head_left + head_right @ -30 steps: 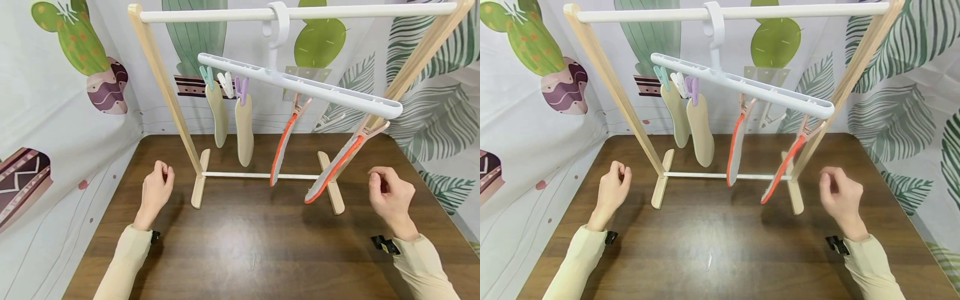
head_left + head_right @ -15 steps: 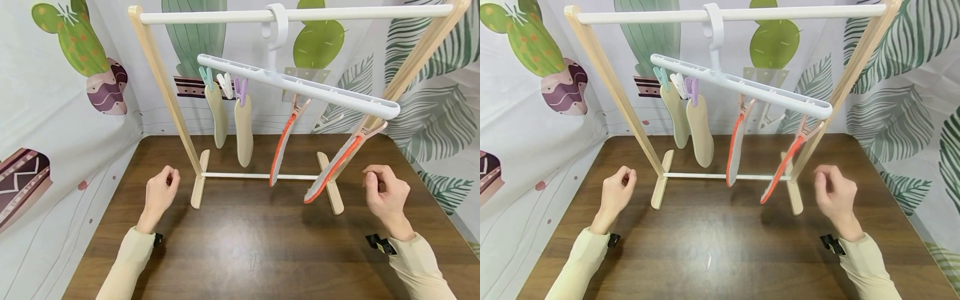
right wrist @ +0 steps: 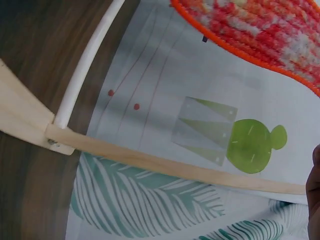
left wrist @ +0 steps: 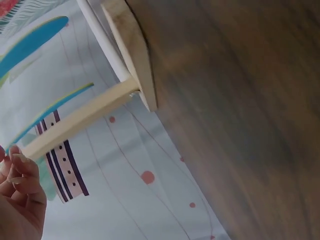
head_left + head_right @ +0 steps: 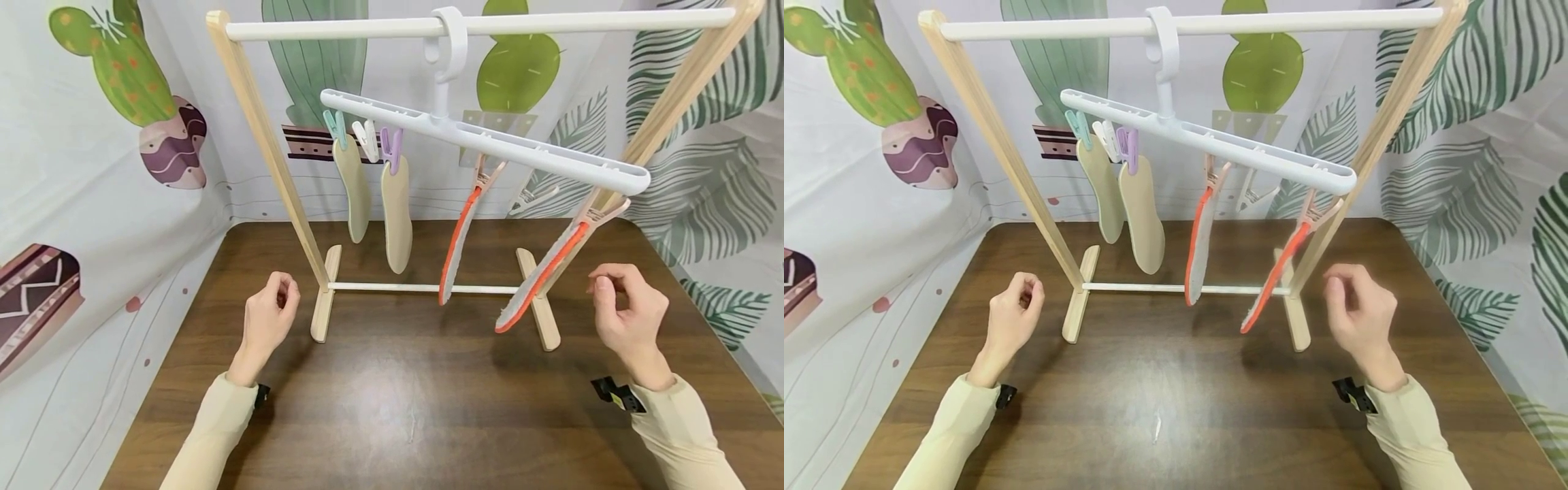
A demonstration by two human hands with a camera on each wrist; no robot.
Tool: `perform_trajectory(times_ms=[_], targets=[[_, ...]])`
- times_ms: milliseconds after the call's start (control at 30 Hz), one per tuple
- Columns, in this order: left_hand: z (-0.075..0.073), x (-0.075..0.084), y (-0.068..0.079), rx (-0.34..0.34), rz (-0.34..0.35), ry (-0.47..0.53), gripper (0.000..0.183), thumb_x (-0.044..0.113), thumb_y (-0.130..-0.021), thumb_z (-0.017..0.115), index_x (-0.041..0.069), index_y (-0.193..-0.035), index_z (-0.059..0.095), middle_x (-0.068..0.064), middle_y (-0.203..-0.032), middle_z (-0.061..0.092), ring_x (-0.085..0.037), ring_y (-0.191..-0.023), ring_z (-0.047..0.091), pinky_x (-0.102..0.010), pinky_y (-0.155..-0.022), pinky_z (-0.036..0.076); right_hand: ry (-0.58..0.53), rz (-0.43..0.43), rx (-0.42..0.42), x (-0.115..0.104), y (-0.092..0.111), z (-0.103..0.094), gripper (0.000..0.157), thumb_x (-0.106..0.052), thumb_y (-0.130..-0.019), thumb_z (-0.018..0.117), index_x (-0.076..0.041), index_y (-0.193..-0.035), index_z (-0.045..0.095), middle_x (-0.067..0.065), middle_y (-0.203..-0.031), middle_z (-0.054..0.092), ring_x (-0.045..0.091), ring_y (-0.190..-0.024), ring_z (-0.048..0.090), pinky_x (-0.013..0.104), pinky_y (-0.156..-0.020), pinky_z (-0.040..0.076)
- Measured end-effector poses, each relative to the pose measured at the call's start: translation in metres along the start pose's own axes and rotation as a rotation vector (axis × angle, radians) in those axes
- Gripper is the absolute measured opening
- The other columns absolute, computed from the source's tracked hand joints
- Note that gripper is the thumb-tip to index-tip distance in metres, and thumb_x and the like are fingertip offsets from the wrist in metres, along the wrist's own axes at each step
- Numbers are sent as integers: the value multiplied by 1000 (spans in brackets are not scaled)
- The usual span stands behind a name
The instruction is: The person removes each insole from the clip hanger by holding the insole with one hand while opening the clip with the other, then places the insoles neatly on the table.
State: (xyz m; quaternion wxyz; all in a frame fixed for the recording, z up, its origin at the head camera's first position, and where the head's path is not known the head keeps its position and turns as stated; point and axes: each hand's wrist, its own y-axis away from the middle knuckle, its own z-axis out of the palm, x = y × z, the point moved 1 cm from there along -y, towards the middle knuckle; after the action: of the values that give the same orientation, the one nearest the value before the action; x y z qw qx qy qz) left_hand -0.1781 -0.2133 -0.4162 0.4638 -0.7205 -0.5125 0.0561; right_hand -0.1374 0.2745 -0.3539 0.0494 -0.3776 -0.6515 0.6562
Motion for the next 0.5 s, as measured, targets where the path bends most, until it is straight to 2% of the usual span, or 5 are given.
perform_trajectory(times_ms=[200,500], targets=[[2,12,-3,-2,15,58,10,7,-86,50,3,-95,50,3,-58,52,-7,-49,43,-15,-46,33,-78,11,14,-6,-3,3,25,-3,-85,51,18,-72,53,-9,-64,55,-8,-55,44,6,-55,35],[8,24,1,-47,88,31,11,7,-84,48,4,-94,47,1,-67,54,-7,-49,45,-17,-44,35,-109,6,19,-10,-6,7,25,-4,-85,53,19,-75,53,-8,-66,57,-7,-55,44,7,-55,35]])
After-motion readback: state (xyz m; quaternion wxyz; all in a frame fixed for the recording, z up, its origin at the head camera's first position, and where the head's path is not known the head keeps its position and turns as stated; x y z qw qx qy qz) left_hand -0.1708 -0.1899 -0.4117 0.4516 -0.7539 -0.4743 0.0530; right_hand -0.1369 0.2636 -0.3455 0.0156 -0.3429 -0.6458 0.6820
